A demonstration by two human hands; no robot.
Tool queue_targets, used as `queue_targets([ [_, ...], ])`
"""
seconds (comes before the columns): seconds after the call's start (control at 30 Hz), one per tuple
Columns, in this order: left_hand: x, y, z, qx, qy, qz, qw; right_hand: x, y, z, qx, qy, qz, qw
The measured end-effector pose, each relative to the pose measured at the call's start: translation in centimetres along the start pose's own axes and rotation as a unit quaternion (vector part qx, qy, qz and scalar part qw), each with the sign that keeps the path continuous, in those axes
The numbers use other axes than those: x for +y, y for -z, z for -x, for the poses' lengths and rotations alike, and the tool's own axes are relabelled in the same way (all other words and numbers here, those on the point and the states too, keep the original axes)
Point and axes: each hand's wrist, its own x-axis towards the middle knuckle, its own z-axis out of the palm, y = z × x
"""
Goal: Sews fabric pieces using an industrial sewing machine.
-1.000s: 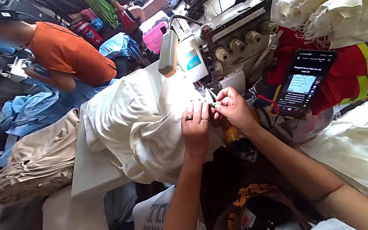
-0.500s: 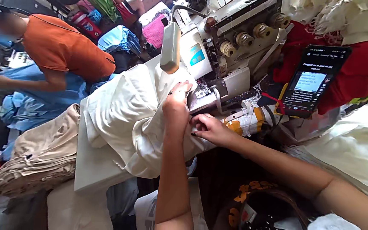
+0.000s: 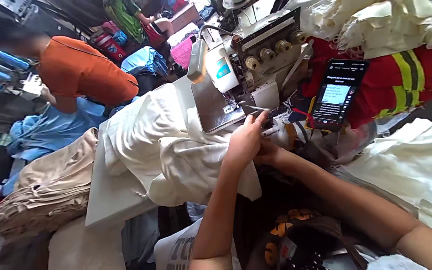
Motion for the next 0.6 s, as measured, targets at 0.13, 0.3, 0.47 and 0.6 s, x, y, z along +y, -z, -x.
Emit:
queue_targets([
  [0.13, 0.6, -0.7, -1.5, -0.032, -0.078, 0.077, 0.993, 0.3, 0.9, 2.1, 0.014, -0.005, -0.049, 0.999],
  [0.3, -1.6, 1.1, 0.2, -0.053, -0.172, 0.249, 0.952, 1.4, -0.9, 1.6, 0.076, 0.01, -0.091, 0.993],
  [0.47, -7.2, 3.6, 3.9, -0.062, -0.152, 0.117, 0.979, -3.9, -3.1, 4.5, -0.096, 0.191, -0.028, 0.977],
  [0.6, -10.2, 6.2, 9.1, 0.042, -0.134, 0.113, 0.984, -7.4, 0.0, 6.2, -0.196, 0.249, -0.026, 0.948],
])
